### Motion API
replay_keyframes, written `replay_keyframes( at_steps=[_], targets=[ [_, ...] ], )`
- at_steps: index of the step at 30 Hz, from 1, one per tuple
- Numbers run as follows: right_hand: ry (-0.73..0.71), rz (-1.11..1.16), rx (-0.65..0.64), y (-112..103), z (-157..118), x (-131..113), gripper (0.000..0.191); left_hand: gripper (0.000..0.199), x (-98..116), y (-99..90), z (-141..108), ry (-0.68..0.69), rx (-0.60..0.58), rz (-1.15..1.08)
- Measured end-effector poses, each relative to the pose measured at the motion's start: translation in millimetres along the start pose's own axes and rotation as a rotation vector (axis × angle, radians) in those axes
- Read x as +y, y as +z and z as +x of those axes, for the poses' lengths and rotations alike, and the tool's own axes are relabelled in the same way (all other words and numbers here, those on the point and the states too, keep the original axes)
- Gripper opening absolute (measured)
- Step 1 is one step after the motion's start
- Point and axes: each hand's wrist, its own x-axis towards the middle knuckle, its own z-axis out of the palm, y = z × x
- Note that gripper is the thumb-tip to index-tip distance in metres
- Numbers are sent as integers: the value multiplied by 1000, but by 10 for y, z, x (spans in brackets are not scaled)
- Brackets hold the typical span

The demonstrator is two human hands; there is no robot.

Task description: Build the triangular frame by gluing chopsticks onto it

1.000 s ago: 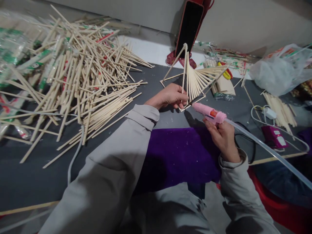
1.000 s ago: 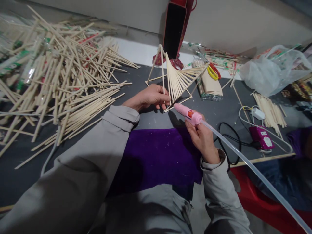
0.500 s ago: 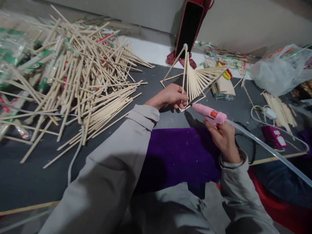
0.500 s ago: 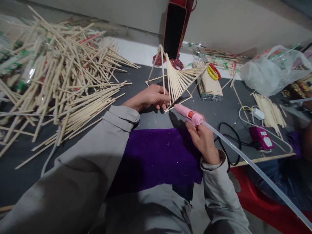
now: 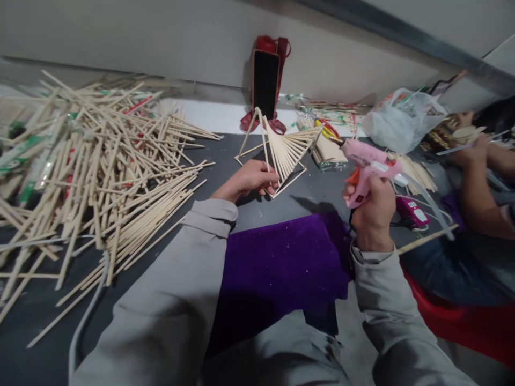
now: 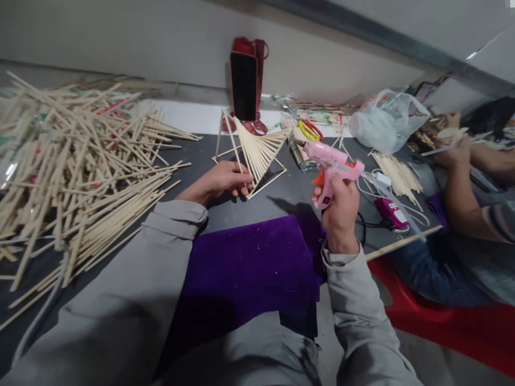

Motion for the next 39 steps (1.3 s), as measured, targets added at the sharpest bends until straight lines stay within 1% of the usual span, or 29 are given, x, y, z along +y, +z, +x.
replay_keyframes(
  at_steps=[2,4,6,8,10,14,18,21,23,25,27,28,29,30,31,32,34,36,39],
  targets=[
    [68,31,-5,11,253,-35,27,10,14,4,-15,-8,7,9],
    [145,23,-18,34,532,-6,26,9,21,5,-26,-9,8,5],
    [250,-29,-15,70,808,76,22,9,20,2,-31,-12,9,1],
    [355,-144,-2,103,1046,185,20,9,17,-3,-30,-17,16,3],
    [400,-211,4,117,1228,298,19,9,15,-7,-28,-23,23,5],
    [446,-322,-3,82,1434,491,22,9,17,-5,-26,-29,24,16],
    [504,-557,-14,31,1549,618,29,9,20,-2,-22,-25,24,30],
    [486,-779,1,4,1627,627,38,8,22,0,-21,-31,24,20],
    [429,-931,16,-6,1650,576,35,8,23,3,-25,-33,25,15],
    [354,-1057,29,3,1603,489,25,8,23,8,-34,-30,24,20],
    [232,-1134,18,40,1450,382,18,8,22,14,-43,-19,13,27],
    [159,-1137,-9,69,1332,326,17,8,20,16,-45,-13,8,29],
    [50,-1110,-67,105,1191,274,18,8,18,18,-45,-8,5,28],
    [-12,-1017,-150,145,1035,226,18,8,15,20,-42,-7,5,25],
    [-8,-886,-218,190,871,186,19,8,11,22,-39,-5,7,21],
    [28,-773,-299,237,710,159,19,8,6,24,-34,-4,8,16],
    [88,-642,-440,333,425,154,19,8,-1,29,-27,3,7,13],
    [161,-600,-547,425,223,217,19,8,-5,35,-27,12,6,14],
    [253,-580,-623,537,67,387,14,7,-4,42,-33,11,12,10]
  ],
)
